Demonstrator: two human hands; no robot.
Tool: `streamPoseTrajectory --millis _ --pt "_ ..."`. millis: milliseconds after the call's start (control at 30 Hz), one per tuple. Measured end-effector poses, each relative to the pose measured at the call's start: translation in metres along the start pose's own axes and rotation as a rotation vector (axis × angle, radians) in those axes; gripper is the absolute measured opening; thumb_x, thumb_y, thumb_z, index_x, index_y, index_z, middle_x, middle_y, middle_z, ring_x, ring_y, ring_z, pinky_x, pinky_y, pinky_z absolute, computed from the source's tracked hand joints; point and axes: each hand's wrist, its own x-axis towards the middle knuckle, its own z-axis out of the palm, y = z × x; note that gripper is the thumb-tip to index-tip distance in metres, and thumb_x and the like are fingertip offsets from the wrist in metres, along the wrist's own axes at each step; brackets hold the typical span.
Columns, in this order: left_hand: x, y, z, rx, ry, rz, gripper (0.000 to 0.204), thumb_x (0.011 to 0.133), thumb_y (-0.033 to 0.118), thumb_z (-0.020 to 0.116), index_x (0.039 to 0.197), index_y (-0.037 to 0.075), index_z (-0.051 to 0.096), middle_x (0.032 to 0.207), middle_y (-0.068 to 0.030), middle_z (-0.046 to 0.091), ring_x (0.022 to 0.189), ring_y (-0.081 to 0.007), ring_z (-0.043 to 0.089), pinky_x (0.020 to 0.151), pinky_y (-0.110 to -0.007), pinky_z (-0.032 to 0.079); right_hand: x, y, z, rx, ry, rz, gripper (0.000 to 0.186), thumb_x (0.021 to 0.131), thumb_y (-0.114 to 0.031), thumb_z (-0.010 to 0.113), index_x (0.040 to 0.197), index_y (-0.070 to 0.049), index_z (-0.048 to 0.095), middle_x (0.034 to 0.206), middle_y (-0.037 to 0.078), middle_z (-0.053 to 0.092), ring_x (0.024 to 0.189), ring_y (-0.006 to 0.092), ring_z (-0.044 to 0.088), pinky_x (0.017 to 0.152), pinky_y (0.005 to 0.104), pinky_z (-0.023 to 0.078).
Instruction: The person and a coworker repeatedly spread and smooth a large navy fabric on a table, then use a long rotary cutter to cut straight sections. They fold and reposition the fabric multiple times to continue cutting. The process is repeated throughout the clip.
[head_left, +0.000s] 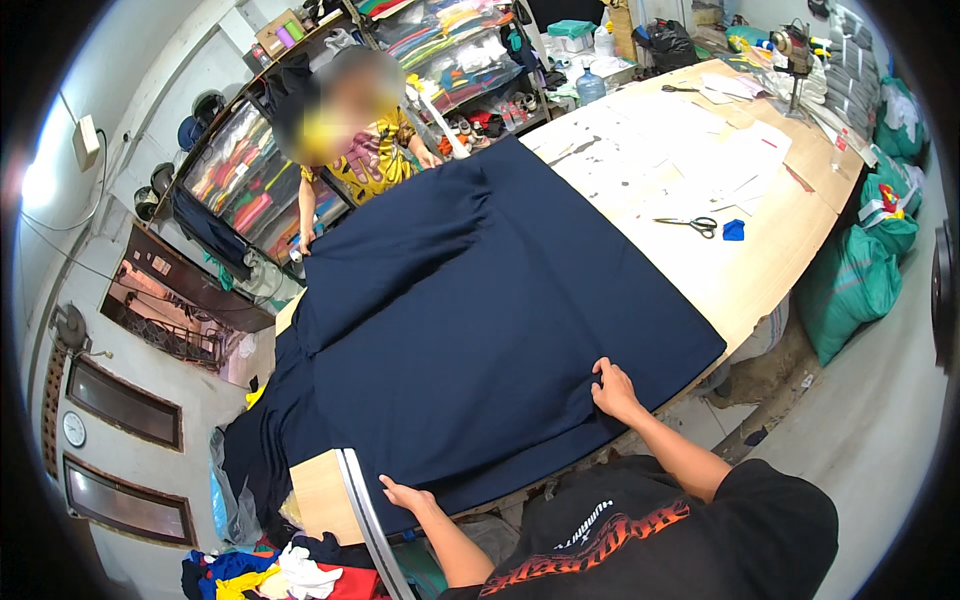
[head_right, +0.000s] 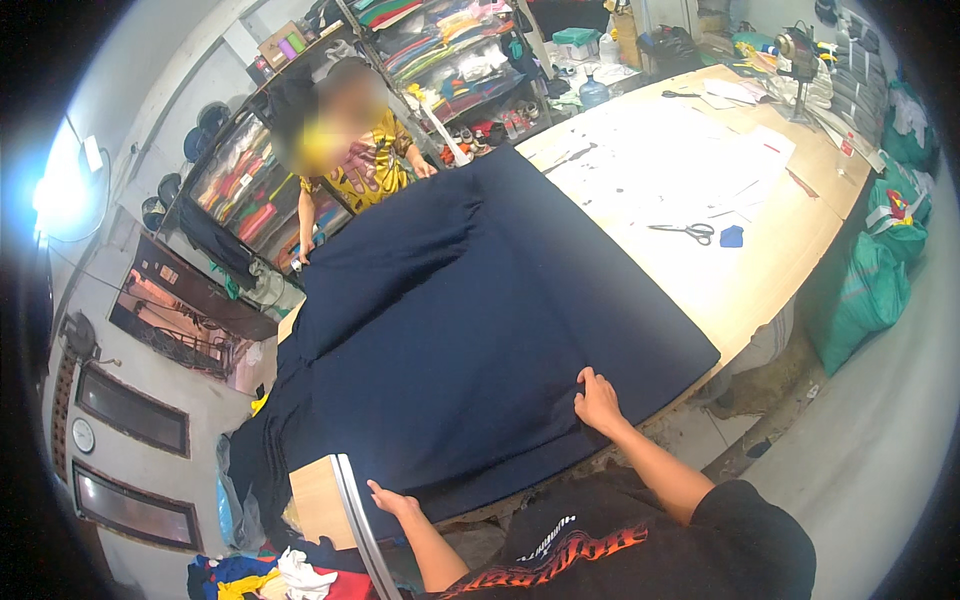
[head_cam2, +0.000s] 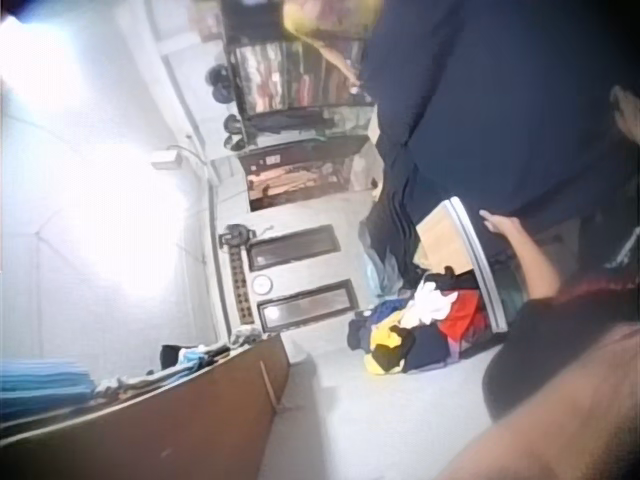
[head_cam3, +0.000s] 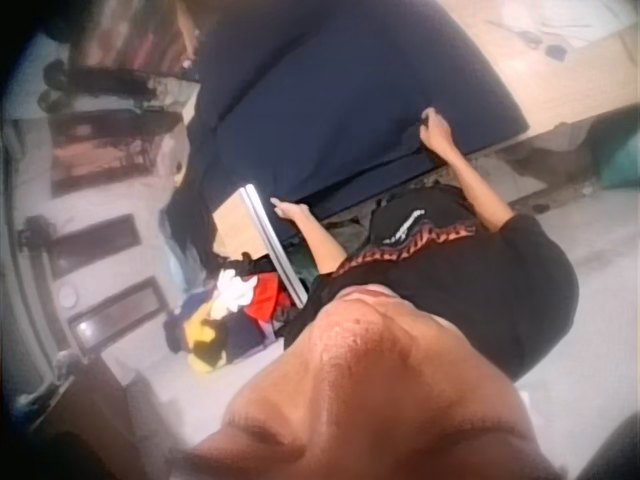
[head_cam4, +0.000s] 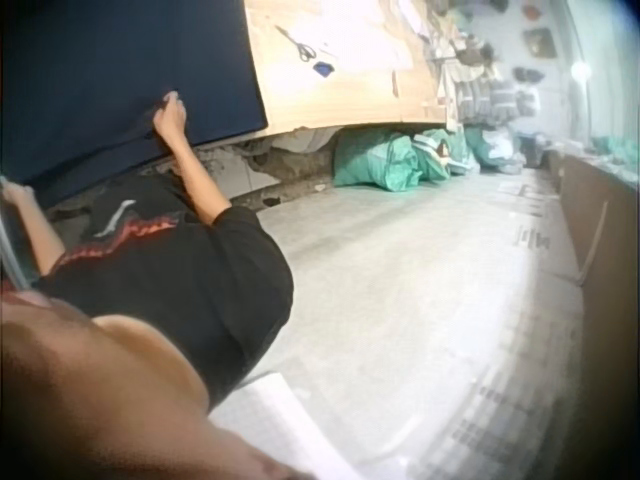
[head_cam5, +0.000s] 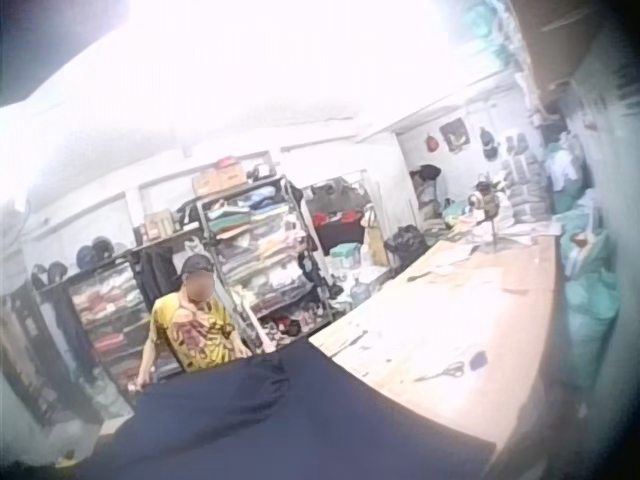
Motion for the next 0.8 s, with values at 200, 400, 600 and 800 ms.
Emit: streamPoseTrajectory --millis 200,400,600,800 --pt "-0.001 0.004 -0.008 -0.111 -0.096 -0.045 0.087 0.099 0.050 0.070 0.154 -0.009 0.036 0.151 -0.0250 0.050 0.129 -0.0362 0.058 0.111 -0.048 0.050 0.004 -0.014 -0.004 0.264 -0.112 0.343 0.066 0.093 -0.015 0.072 0.148 -0.004 0.037 0.124 0.025 0.066 0.116 0.0380 0.065 0.091 0.0490 0.052" --pt "-0.010 0.019 0.006 -0.139 -0.098 -0.061 0.087 0.098 0.050 0.071 0.152 -0.010 0.039 0.151 -0.0244 0.050 0.131 -0.0353 0.057 0.113 -0.048 0.047 0.015 0.010 -0.008 0.684 -0.308 0.520 0.086 0.092 -0.017 0.079 0.159 0.009 0.031 0.149 0.026 0.053 0.121 0.0300 0.059 0.090 0.0418 0.050" --pt "-0.010 0.050 0.011 0.046 -0.119 0.487 0.074 0.104 0.044 0.065 0.148 -0.012 0.046 0.149 -0.0275 0.052 0.131 -0.0328 0.056 0.116 -0.044 0.041 0.006 0.015 -0.036 0.782 -0.342 0.454 0.093 0.096 -0.026 0.078 0.163 0.007 0.022 0.168 0.033 0.026 0.157 0.0421 0.028 0.127 0.0532 0.022" --pt "-0.029 0.074 0.010 0.029 0.080 0.555 0.066 0.111 0.041 0.053 0.145 -0.015 0.050 0.149 -0.0304 0.054 0.130 -0.0360 0.058 0.114 -0.042 0.044 -0.010 0.004 -0.059 0.538 -0.131 0.352 0.077 0.100 -0.033 0.072 0.157 0.005 0.038 0.161 0.033 0.038 0.152 0.0440 0.037 0.121 0.0536 0.034"
